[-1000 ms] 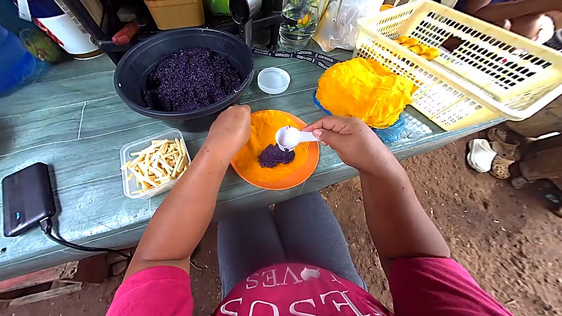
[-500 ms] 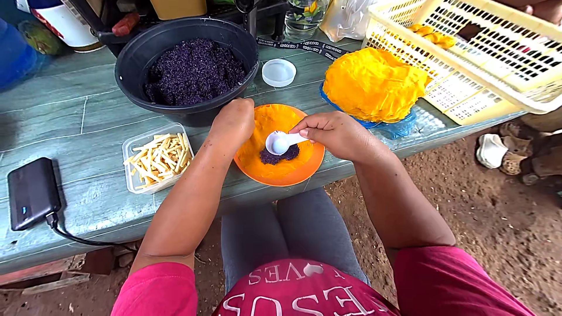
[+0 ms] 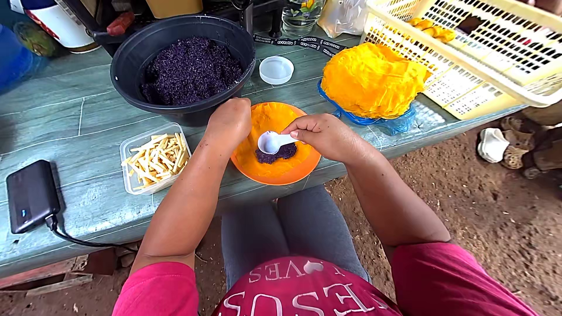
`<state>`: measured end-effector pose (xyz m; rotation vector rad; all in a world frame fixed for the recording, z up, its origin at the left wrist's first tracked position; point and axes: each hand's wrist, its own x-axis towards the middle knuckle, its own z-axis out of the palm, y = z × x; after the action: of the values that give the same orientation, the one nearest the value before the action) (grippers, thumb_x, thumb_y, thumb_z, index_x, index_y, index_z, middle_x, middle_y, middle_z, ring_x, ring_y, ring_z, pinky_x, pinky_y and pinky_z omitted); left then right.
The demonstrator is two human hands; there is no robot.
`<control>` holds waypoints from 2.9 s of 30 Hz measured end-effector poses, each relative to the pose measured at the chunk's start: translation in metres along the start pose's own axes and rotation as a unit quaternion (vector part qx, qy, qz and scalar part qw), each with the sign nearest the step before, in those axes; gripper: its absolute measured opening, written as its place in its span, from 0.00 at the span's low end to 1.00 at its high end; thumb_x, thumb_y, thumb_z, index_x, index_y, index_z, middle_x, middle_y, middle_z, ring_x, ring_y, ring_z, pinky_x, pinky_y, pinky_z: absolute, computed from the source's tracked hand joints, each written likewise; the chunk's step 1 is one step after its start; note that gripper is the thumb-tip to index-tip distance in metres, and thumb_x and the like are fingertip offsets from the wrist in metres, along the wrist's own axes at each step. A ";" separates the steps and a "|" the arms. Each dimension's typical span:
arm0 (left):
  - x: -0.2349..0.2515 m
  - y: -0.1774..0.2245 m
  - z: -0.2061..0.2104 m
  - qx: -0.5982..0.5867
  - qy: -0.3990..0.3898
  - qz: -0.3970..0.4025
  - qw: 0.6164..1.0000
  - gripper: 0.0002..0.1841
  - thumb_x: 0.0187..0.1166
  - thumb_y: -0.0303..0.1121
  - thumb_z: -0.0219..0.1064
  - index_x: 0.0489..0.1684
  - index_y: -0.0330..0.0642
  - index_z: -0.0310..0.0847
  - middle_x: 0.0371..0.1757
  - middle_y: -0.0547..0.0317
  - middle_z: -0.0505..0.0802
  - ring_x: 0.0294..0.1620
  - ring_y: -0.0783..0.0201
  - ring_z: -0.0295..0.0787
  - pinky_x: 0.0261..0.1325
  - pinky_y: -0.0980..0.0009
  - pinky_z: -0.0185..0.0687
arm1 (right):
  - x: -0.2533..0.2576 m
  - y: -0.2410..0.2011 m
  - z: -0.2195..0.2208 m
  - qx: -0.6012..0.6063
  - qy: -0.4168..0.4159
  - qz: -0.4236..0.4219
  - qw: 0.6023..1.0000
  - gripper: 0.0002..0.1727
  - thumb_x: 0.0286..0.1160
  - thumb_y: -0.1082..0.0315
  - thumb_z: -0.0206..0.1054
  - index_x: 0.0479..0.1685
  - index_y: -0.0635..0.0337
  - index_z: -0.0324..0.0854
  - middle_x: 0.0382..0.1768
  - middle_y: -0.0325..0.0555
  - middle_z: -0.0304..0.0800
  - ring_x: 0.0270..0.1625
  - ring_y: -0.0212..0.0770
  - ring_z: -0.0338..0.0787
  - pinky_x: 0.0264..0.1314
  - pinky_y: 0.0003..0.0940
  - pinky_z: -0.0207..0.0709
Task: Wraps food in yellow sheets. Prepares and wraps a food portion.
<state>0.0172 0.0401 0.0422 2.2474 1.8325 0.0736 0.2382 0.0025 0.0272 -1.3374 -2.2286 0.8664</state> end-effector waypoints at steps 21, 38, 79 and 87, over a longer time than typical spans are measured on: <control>0.000 0.000 -0.001 0.004 -0.007 0.000 1.000 0.12 0.84 0.29 0.66 0.59 0.30 0.83 0.59 0.36 0.89 0.66 0.39 0.86 0.68 0.41 0.79 | -0.027 0.045 -0.008 -0.004 0.092 -0.053 0.994 0.13 0.87 0.65 0.59 0.51 0.52 0.92 0.45 0.38 0.94 0.45 0.28 0.88 0.53 0.32 0.81; 0.002 -0.002 0.000 -0.004 -0.005 0.004 1.000 0.13 0.83 0.28 0.66 0.59 0.29 0.83 0.60 0.34 0.89 0.67 0.37 0.85 0.69 0.40 0.78 | 0.003 0.013 -0.004 -0.016 0.012 -0.010 1.000 0.16 0.91 0.66 0.54 0.52 0.53 0.91 0.39 0.40 0.91 0.41 0.35 0.85 0.48 0.42 0.77; 0.001 -0.001 -0.001 0.004 -0.004 0.001 1.000 0.12 0.85 0.27 0.64 0.59 0.30 0.83 0.59 0.37 0.90 0.67 0.40 0.86 0.69 0.42 0.79 | -0.001 0.013 -0.012 -0.031 0.011 -0.039 0.999 0.15 0.89 0.67 0.57 0.49 0.50 0.93 0.41 0.40 0.94 0.46 0.35 0.90 0.52 0.46 0.81; 0.000 0.000 -0.001 0.002 -0.008 -0.002 1.000 0.12 0.84 0.26 0.63 0.58 0.30 0.83 0.58 0.36 0.90 0.67 0.39 0.86 0.68 0.41 0.79 | -0.011 0.032 -0.032 -0.017 0.033 -0.004 0.999 0.13 0.87 0.69 0.59 0.48 0.53 0.93 0.35 0.38 0.91 0.35 0.30 0.84 0.43 0.35 0.78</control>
<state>0.0166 0.0402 0.0435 2.2409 1.8307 0.0510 0.2832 0.0135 0.0287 -1.3526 -2.2061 0.7730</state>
